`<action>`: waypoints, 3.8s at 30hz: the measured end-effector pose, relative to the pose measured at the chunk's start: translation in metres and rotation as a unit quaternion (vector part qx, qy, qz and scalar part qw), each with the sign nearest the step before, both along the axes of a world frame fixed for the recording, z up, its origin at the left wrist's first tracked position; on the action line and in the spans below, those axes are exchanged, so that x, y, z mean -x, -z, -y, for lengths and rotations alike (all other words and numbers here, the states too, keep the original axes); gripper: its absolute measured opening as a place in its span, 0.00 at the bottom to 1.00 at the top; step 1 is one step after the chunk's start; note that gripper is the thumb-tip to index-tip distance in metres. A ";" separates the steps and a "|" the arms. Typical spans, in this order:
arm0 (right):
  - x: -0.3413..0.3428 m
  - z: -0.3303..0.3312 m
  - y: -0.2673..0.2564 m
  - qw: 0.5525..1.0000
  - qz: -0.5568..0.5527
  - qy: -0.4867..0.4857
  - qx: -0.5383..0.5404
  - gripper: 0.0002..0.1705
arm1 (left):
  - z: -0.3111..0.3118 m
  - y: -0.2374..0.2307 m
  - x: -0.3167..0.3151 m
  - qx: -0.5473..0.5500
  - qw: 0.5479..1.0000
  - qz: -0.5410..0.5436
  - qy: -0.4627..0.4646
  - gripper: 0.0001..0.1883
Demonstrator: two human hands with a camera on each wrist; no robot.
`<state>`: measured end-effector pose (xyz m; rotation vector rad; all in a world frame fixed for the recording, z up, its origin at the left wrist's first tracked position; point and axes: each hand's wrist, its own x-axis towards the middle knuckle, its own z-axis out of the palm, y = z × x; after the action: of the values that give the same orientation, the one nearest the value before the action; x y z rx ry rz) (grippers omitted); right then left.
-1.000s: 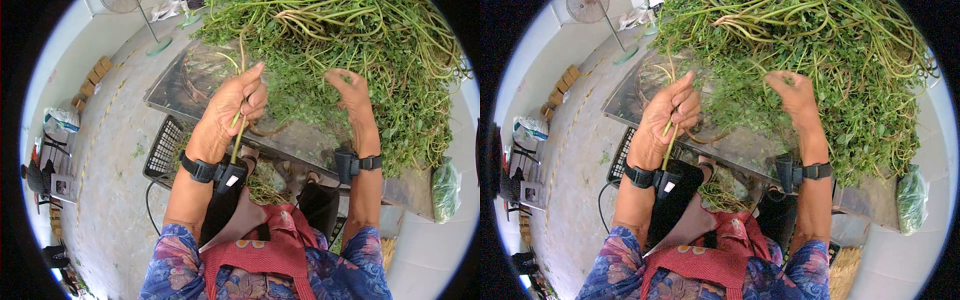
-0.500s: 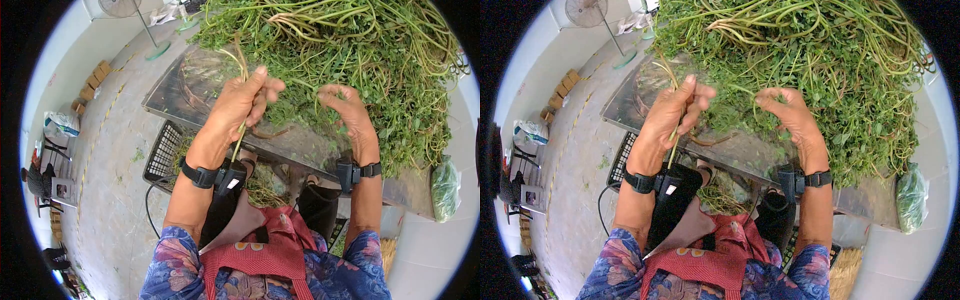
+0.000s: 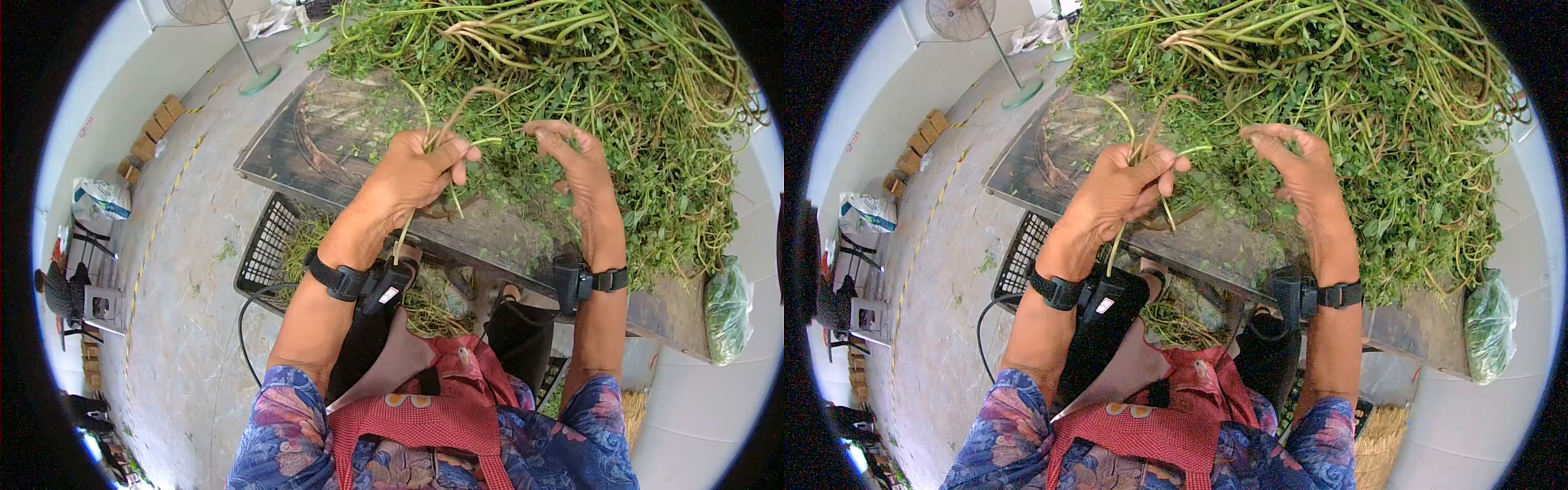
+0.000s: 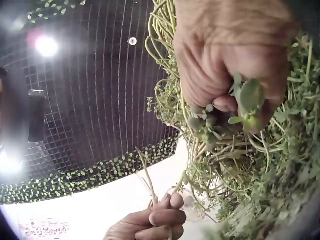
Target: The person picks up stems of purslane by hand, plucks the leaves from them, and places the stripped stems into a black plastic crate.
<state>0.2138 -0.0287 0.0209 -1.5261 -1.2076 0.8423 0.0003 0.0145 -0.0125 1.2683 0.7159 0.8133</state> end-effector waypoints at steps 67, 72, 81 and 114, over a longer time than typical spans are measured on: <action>-0.056 0.023 0.049 0.995 -0.028 0.069 -0.064 0.09 | -0.061 0.016 -0.104 -0.361 0.798 -0.475 -0.077 0.16; -0.059 0.027 0.051 0.994 -0.053 0.044 -0.079 0.09 | -0.069 0.034 -0.117 -0.383 0.769 -0.509 -0.048 0.17; -0.049 0.021 0.043 0.995 -0.075 0.047 -0.050 0.11 | -0.051 0.027 -0.052 -0.187 0.963 -0.193 -0.007 0.07; -0.032 -0.026 0.044 0.938 -0.343 -0.003 -0.041 0.18 | -0.049 0.023 -0.011 0.039 0.991 0.113 -0.060 0.05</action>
<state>0.2454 -0.0029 -0.0230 -1.0173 -0.7137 1.1845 0.0112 0.0635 -0.0355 1.0515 0.6396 1.0010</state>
